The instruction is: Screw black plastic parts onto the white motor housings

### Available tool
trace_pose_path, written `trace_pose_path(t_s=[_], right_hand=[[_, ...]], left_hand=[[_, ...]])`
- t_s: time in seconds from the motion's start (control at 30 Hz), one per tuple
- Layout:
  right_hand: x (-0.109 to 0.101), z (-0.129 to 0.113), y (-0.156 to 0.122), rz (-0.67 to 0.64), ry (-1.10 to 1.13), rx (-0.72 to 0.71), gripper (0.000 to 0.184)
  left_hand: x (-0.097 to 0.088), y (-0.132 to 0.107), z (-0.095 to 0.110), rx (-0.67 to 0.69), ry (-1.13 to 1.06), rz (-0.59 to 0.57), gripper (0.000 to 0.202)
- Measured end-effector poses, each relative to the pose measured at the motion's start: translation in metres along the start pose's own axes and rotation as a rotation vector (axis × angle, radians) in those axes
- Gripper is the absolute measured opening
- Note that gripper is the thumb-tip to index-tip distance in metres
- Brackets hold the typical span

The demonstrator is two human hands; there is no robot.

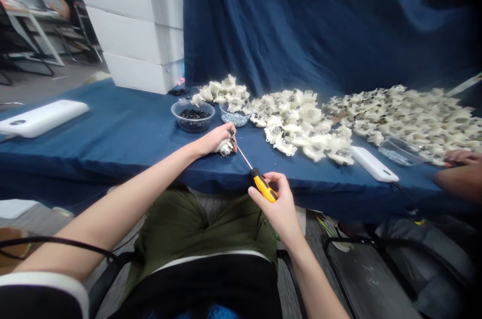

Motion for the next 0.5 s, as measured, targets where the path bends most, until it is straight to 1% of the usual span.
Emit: trace_pose_path(t_s=[0.07,0.13,0.2,0.3,0.33,0.37,0.43,0.5], right_hand=[[-0.005,0.0,-0.002,0.038,-0.119,-0.065,0.044],[-0.007,-0.001,-0.002,0.06,-0.152,-0.065,0.036],[-0.006,0.0,0.0,0.027,-0.075,0.022,0.039],[0.003,0.004,0.002,-0.128,0.202,0.244,0.054],[0.005,0.005,0.001,-0.159,0.266,0.288,0.057],[0.006,0.006,0.001,-0.16,0.283,0.296,0.057],[0.004,0.007,0.0,-0.098,0.182,0.212,0.054],[-0.001,0.005,-0.003,-0.012,0.005,0.073,0.05]], left_hand=[[0.0,0.0,0.0,-0.002,0.003,-0.002,0.009],[0.0,0.001,0.0,-0.003,0.003,-0.001,0.009],[-0.001,0.001,-0.001,-0.005,0.001,-0.002,0.009],[0.0,0.002,-0.002,-0.007,-0.001,-0.009,0.01],[0.0,0.002,-0.002,-0.006,0.0,-0.009,0.01],[0.0,0.001,-0.002,-0.005,0.001,-0.009,0.01],[0.0,0.001,-0.001,-0.004,0.002,-0.009,0.009],[0.0,0.001,-0.001,-0.004,0.001,-0.009,0.009]])
Point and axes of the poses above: each hand's wrist, its own y-axis towards the middle knuckle, its own x-axis out of the palm, z = x × y, the point moved 3 cm from there along y, towards the middle knuckle, and after that the axes turned 8 degrees about -x, right-handed, at the moved point
